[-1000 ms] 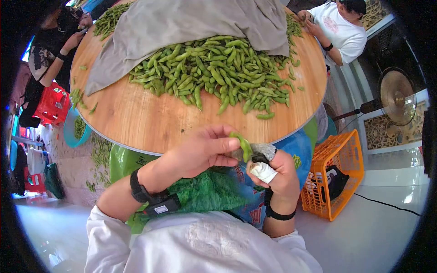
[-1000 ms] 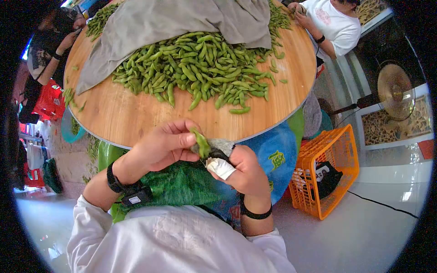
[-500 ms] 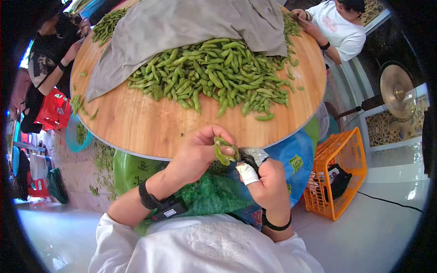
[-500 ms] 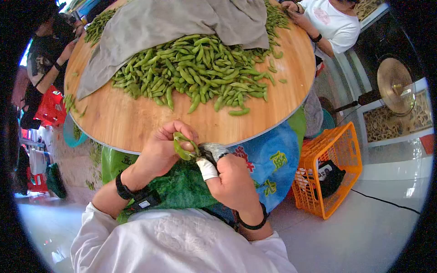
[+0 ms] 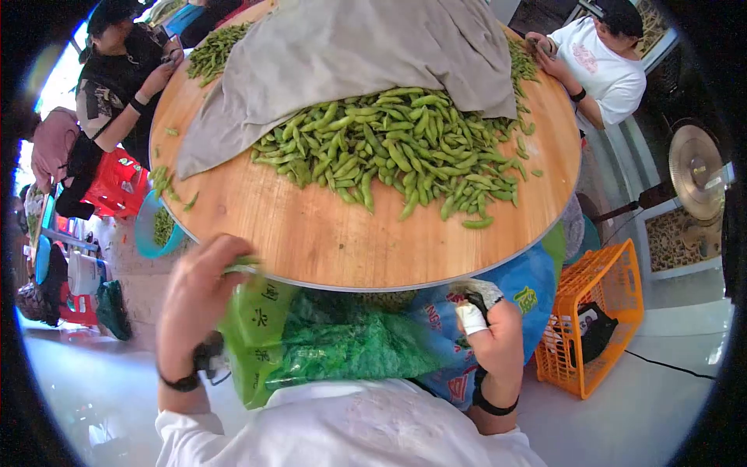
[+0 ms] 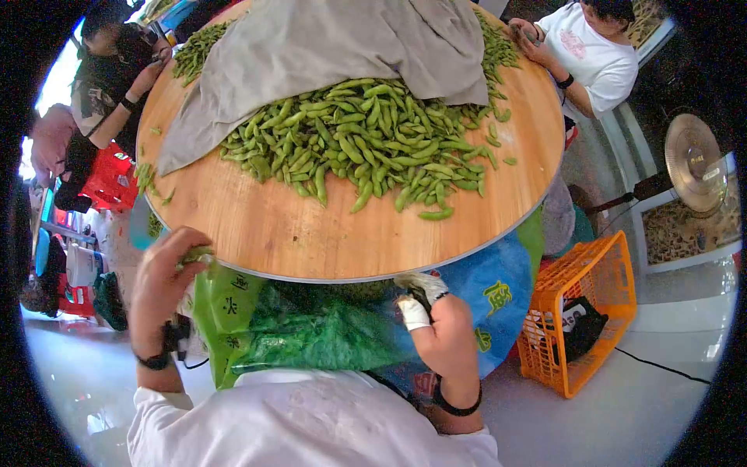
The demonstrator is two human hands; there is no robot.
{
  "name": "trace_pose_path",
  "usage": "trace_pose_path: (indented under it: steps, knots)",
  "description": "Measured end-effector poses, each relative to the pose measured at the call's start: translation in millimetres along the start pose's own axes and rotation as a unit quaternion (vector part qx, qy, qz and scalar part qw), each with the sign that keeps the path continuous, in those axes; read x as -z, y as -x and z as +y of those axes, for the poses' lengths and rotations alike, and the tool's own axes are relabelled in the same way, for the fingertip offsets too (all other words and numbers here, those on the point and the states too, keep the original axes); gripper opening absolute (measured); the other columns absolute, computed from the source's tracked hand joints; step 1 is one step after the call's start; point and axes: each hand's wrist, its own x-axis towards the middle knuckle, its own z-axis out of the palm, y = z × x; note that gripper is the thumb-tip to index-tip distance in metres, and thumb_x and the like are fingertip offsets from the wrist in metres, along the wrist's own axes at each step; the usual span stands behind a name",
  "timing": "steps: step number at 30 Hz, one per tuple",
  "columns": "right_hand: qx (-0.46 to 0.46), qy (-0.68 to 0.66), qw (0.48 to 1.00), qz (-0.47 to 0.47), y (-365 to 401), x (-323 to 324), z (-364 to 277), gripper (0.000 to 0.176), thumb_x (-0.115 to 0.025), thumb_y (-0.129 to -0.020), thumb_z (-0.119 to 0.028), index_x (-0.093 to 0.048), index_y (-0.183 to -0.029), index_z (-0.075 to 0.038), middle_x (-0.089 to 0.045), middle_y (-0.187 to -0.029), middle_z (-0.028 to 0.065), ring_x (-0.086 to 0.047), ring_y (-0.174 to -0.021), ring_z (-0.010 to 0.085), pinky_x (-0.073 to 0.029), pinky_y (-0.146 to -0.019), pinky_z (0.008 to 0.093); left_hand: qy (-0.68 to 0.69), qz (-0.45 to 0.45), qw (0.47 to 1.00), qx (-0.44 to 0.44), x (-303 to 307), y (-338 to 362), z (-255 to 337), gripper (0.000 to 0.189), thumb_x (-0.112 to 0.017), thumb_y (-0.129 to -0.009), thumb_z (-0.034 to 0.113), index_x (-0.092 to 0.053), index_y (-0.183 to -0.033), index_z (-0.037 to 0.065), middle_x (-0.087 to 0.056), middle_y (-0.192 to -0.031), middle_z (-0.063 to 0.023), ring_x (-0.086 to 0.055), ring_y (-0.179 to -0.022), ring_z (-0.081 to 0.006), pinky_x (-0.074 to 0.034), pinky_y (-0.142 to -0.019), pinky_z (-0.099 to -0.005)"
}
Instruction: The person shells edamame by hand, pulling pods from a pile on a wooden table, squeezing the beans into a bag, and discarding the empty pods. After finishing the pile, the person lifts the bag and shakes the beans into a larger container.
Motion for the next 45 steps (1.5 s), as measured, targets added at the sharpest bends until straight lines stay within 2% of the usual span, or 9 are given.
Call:
trace_pose_path:
  steps: [2, 5, 7, 11, 18, 23, 31, 42, 45]
  knots:
    - [-0.025, -0.021, 0.999, -0.011, 0.4, 2.3, 1.9, 0.013, -0.059, -0.078, -0.008, -0.062, -0.088, -0.001, -0.059, -0.065, 0.0132, -0.053, -0.054, 0.0303, -0.041, -0.051, 0.0343, -0.334, 0.058, 0.941, -0.002, 21.3, 15.6, -5.0, 0.048, -0.068, -0.054, -0.005, -0.057, -0.1, 0.006, -0.051, -0.115, -0.0119, -0.049, -0.105, -0.0312, -0.042, -0.086, -0.0389]
    - [-0.006, 0.009, 0.999, -0.043, -3.3, -3.2, 0.2, 0.013, -0.06, -0.078, -0.008, -0.062, -0.089, -0.001, -0.057, -0.064, 0.0145, -0.053, -0.053, 0.0303, -0.041, -0.05, 0.0348, -0.341, 0.006, 0.938, -0.06, 35.7, 4.6, -4.4, 0.046, -0.067, -0.056, -0.005, -0.058, -0.1, 0.007, -0.053, -0.109, -0.0113, -0.049, -0.105, -0.0309, -0.042, -0.085, -0.0378]
    - [0.015, 0.032, 0.997, -0.067, -6.9, -8.6, -4.3, 0.014, -0.06, -0.078, -0.008, -0.062, -0.089, -0.001, -0.057, -0.064, 0.0153, -0.053, -0.053, 0.0305, -0.041, -0.049, 0.0351, -0.092, -0.13, 0.985, -0.062, 19.0, -32.3, 4.7, 0.035, -0.063, -0.063, 0.0, -0.059, -0.097, 0.007, -0.053, -0.106, -0.0096, -0.047, -0.105, -0.029, -0.043, -0.083, -0.0346]
    - [0.062, 0.023, 0.996, -0.052, -7.7, -18.4, -12.7, 0.013, -0.06, -0.078, -0.008, -0.061, -0.089, -0.001, -0.056, -0.064, 0.0166, -0.053, -0.052, 0.0316, -0.042, -0.049, 0.0357, -0.157, -0.01, 0.95, -0.271, -40.3, -95.7, 15.4, 0.013, -0.052, -0.071, 0.008, -0.058, -0.083, 0.006, -0.049, -0.089, -0.0106, -0.048, -0.089, -0.028, -0.043, -0.073, -0.033]
    - [0.069, 0.059, 0.994, -0.059, -8.2, -12.1, -6.7, 0.018, -0.06, -0.078, -0.009, -0.061, -0.094, 0.0, -0.059, -0.07, 0.0172, -0.058, -0.06, 0.0319, -0.044, -0.054, 0.0356, -0.188, 0.001, 0.94, -0.284, -65.2, -122.5, 3.5, 0.013, -0.054, -0.072, 0.006, -0.056, -0.084, 0.004, -0.047, -0.092, -0.0105, -0.045, -0.09, -0.0282, -0.043, -0.074, -0.0352]
    - [0.062, 0.02, 0.997, -0.041, -15.6, -19.0, -18.5, 0.019, -0.06, -0.079, -0.01, -0.061, -0.095, 0.0, -0.06, -0.071, 0.0172, -0.059, -0.062, 0.0322, -0.045, -0.056, 0.0365, 0.183, 0.061, 0.944, -0.266, -66.5, -120.2, 17.1, 0.014, -0.055, -0.079, 0.0, -0.058, -0.091, 0.005, -0.055, -0.101, -0.0102, -0.051, -0.094, -0.0264, -0.043, -0.08, -0.0318]
    - [0.106, 0.021, 0.991, 0.074, -39.7, -31.0, -22.3, 0.02, -0.06, -0.079, -0.01, -0.059, -0.096, 0.002, -0.061, -0.073, 0.0159, -0.061, -0.065, 0.0301, -0.047, -0.062, 0.0343, 0.277, -0.089, 0.94, -0.179, -85.8, -101.5, 39.3, 0.023, -0.056, -0.084, 0.004, -0.055, -0.107, 0.003, -0.059, -0.09, -0.0031, -0.054, -0.084, -0.0115, -0.044, -0.077, -0.0261]
    - [0.001, -0.108, 0.994, 0.032, -31.3, -40.2, -13.7, 0.012, -0.061, -0.078, -0.006, -0.059, -0.087, 0.001, -0.06, -0.07, 0.0112, -0.058, -0.059, 0.0193, -0.045, -0.057, 0.029, 0.63, -0.143, 0.762, 0.036, -108.1, -64.0, 63.5, 0.018, -0.065, -0.077, 0.0, -0.057, -0.093, 0.002, -0.06, -0.086, -0.0025, -0.056, -0.075, -0.0075, -0.047, -0.067, -0.0198]
    - [-0.019, -0.157, 0.986, 0.049, -25.7, -43.7, -15.1, 0.012, -0.059, -0.079, -0.007, -0.059, -0.087, 0.001, -0.06, -0.069, 0.0117, -0.057, -0.059, 0.0187, -0.045, -0.057, 0.0287, 0.8, -0.107, 0.579, 0.112, -125.9, -59.0, 63.8, 0.016, -0.065, -0.078, 0.003, -0.059, -0.093, 0.001, -0.06, -0.081, -0.003, -0.058, -0.073, -0.0096, -0.047, -0.066, -0.0203]
